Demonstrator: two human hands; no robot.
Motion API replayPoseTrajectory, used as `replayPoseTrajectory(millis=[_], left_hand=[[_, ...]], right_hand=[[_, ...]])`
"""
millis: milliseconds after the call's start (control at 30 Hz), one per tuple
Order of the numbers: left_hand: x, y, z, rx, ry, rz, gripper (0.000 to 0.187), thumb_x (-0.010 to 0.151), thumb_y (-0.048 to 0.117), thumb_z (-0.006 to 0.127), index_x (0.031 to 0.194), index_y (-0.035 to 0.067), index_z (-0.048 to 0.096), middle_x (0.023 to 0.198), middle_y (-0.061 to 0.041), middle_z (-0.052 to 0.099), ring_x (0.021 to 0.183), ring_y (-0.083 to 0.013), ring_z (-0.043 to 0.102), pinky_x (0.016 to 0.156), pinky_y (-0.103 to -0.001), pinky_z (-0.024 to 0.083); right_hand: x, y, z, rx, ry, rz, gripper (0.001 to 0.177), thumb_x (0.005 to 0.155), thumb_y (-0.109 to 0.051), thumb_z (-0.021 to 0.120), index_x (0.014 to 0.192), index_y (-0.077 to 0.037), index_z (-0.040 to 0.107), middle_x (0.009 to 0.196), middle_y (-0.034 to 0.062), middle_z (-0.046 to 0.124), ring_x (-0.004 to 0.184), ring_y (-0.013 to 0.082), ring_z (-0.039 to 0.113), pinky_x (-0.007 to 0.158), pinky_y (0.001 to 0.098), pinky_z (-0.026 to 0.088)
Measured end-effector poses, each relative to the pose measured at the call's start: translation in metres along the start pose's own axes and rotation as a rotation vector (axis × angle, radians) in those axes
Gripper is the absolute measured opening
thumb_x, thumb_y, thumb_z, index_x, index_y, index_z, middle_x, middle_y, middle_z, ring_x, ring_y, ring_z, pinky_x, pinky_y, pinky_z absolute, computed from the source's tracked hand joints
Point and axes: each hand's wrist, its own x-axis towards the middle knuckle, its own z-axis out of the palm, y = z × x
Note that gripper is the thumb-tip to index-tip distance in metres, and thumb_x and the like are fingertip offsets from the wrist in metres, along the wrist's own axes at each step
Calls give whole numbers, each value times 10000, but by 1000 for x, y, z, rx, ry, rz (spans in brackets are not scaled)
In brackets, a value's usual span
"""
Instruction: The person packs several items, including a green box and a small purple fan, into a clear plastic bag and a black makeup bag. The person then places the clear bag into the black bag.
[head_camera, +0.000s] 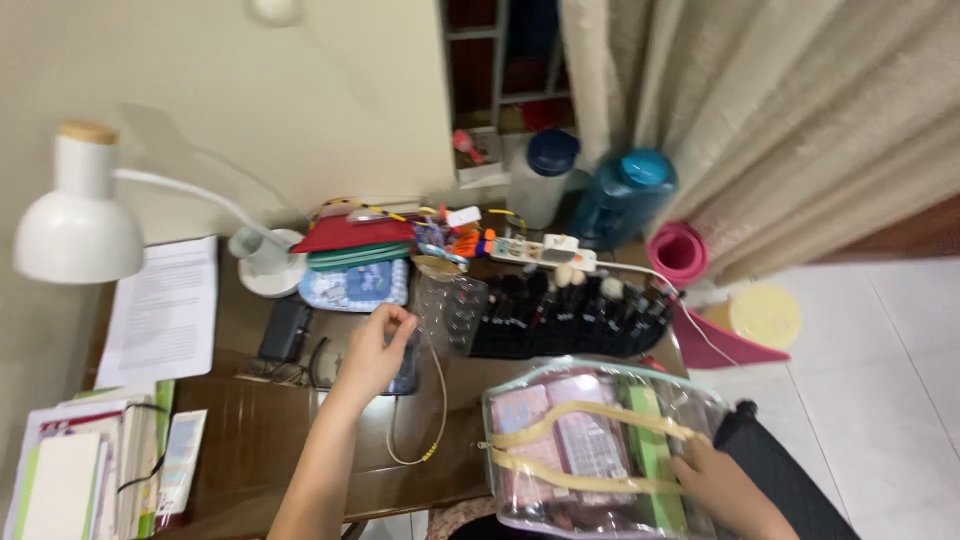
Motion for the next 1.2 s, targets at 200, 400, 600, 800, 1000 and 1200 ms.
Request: replayPoseTrajectory(millis=[200,400,600,800,1000,1200], left_hand=[[-72,131,46,-447,-635,-22,127,994,126,587,1107,80,620,806,-33,714,660,-103,688,559,-272,560],[-135,168,169,-433,-1057,-93,199,1044,125,514,1178,74,652,763,-44,619,600,-98,637,537,-279,551],[-124,188,251,-185,-900,163,232,955,56,513,1034,75,731,885,-140,683,798,-266,670,747,-398,542],[-95,197,264,186,-877,336,278,812,34,605,957,150,813,1050,-170,733,1020,-336,692,910,-437,529],[-103,222,282,573,-699,295,206,844,103,617,934,59,797,1018,-218,746,975,-387,718,865,-494,564],[-114,253,280,344,-606,-17,348,929,274,606,1065,-28,713,1075,-268,726,955,-419,732,841,-494,569]], right_hand=[[-26,-14,-23,231,86,-1,357,947,-311,577,1194,-120,749,960,124,782,884,261,781,794,388,596],[-68,-95,-58,418,237,-16,843,705,-133,813,1485,-223,507,855,92,738,787,209,743,727,340,591],[-65,-76,-54,385,340,-171,664,644,-137,909,1247,-72,641,936,141,726,825,248,714,743,357,583],[-82,-69,-77,434,277,-349,614,625,-139,897,1188,-22,679,1044,140,740,919,249,738,815,363,585],[-114,-59,-87,419,329,-577,430,753,-105,816,1150,-21,673,1125,144,738,999,309,728,847,382,580],[-106,-46,-68,400,391,-493,202,829,-117,753,1001,-24,702,974,163,750,873,342,749,737,388,593]])
